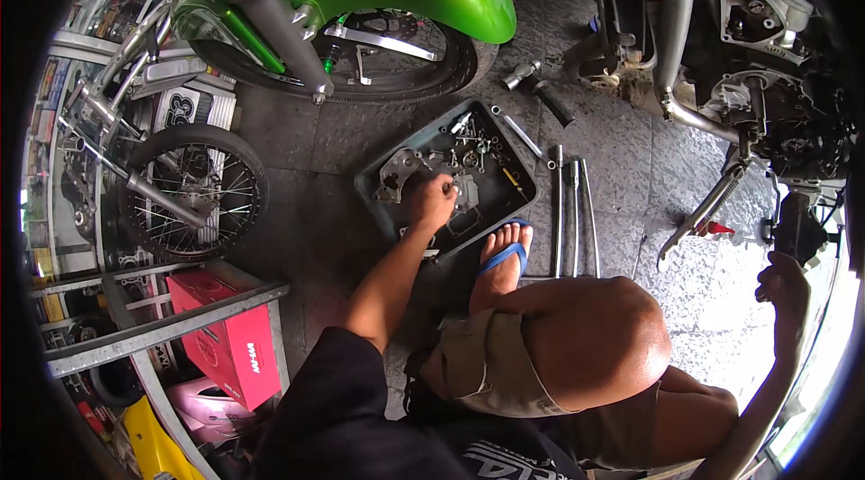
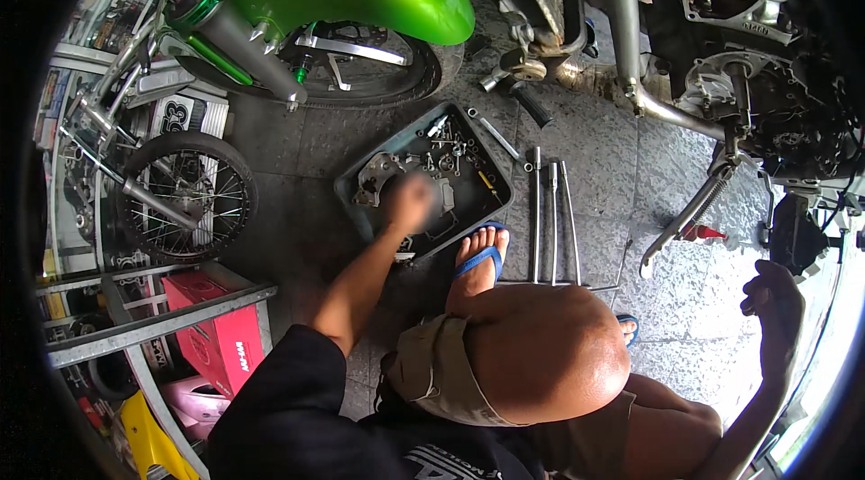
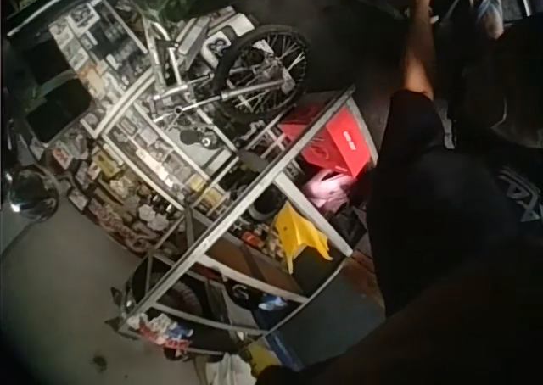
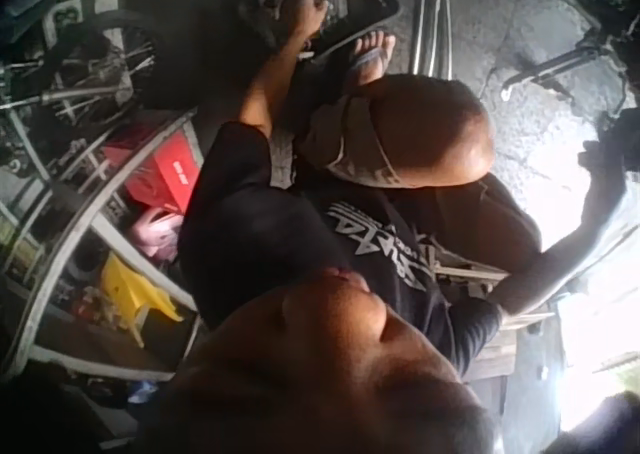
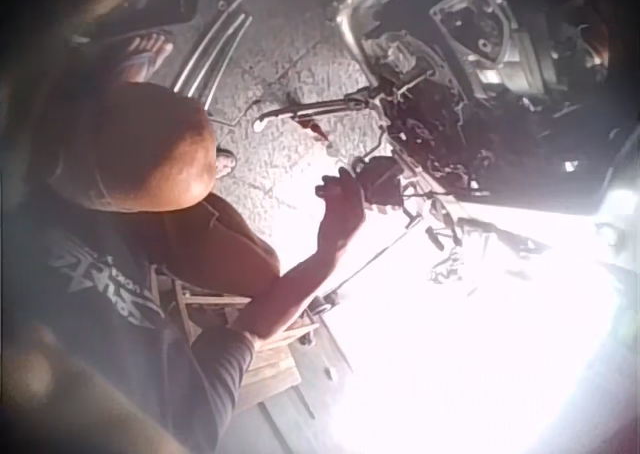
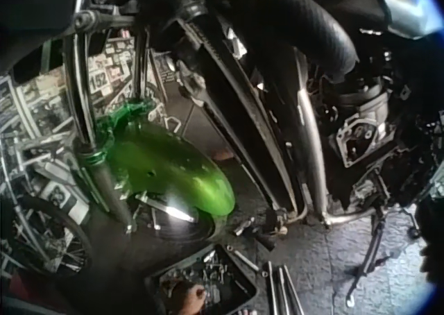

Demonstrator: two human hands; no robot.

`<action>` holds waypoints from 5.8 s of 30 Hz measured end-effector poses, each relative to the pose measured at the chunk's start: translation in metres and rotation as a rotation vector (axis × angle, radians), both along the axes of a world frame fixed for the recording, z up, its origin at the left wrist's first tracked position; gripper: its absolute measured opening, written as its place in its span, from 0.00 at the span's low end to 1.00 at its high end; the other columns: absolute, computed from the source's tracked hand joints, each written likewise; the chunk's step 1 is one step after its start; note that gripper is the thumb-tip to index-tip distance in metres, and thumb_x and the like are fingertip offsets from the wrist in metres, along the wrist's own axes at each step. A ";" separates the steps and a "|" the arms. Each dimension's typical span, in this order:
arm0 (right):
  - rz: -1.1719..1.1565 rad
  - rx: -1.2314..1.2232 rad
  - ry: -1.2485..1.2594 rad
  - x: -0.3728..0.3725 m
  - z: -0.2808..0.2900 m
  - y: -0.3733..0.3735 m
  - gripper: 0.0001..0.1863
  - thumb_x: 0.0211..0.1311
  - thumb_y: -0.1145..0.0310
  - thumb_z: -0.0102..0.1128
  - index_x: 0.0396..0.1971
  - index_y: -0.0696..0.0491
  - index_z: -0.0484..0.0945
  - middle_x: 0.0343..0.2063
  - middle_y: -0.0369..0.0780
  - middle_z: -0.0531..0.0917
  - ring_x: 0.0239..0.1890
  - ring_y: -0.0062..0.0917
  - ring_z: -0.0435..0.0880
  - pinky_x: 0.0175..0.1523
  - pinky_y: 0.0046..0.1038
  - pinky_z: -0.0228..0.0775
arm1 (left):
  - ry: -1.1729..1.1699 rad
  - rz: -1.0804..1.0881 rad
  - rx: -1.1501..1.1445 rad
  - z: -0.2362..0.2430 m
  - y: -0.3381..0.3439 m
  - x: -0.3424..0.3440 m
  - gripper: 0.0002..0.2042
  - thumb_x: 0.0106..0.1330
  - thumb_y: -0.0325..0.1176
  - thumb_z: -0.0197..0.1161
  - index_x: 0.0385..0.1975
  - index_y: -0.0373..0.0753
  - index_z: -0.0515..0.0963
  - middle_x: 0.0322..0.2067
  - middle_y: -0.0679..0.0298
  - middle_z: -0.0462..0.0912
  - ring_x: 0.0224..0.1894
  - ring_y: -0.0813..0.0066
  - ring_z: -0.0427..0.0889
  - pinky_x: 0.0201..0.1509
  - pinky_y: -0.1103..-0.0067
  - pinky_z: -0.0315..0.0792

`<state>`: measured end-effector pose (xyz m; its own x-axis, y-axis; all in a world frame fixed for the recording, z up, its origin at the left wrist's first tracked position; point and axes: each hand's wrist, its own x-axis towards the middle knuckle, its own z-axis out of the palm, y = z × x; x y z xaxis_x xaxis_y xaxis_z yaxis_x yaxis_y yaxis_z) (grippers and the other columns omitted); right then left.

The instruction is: The person detaches a hose, selects a bracket, nuts, and bolts from a tray, and installs the bracket onto a motorcycle engine before fitting the cylinder onto the engine block.

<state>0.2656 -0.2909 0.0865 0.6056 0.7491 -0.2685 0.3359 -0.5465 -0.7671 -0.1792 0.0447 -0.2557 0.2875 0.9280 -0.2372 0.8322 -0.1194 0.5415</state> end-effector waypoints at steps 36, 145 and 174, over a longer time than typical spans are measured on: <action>0.033 -0.072 -0.016 0.002 -0.004 -0.005 0.29 0.64 0.50 0.58 0.51 0.60 0.73 0.28 0.36 0.79 0.26 0.16 0.75 0.32 0.20 0.67 | 0.112 0.003 0.292 0.027 -0.037 -0.002 0.10 0.55 0.35 0.64 0.31 0.37 0.75 0.36 0.51 0.77 0.39 0.51 0.79 0.42 0.62 0.75; -0.245 -0.038 -0.072 0.003 0.017 -0.048 0.32 0.62 0.49 0.61 0.56 0.58 0.70 0.30 0.36 0.76 0.26 0.16 0.73 0.32 0.21 0.66 | -0.303 0.103 0.024 -0.017 -0.017 0.107 0.09 0.60 0.36 0.61 0.33 0.38 0.76 0.32 0.55 0.81 0.37 0.56 0.83 0.39 0.66 0.77; -0.220 -0.020 -0.062 0.007 0.017 -0.054 0.30 0.64 0.50 0.59 0.55 0.59 0.70 0.29 0.36 0.76 0.26 0.16 0.73 0.33 0.20 0.66 | -0.415 0.463 0.095 -0.050 0.009 0.048 0.09 0.61 0.37 0.56 0.34 0.40 0.78 0.31 0.55 0.84 0.34 0.58 0.84 0.35 0.65 0.75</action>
<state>0.2727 -0.3451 0.1040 0.7699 0.5919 -0.2386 0.2532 -0.6264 -0.7372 -0.1310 0.0537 -0.3054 -0.0984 0.9898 -0.1029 0.5322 0.1397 0.8350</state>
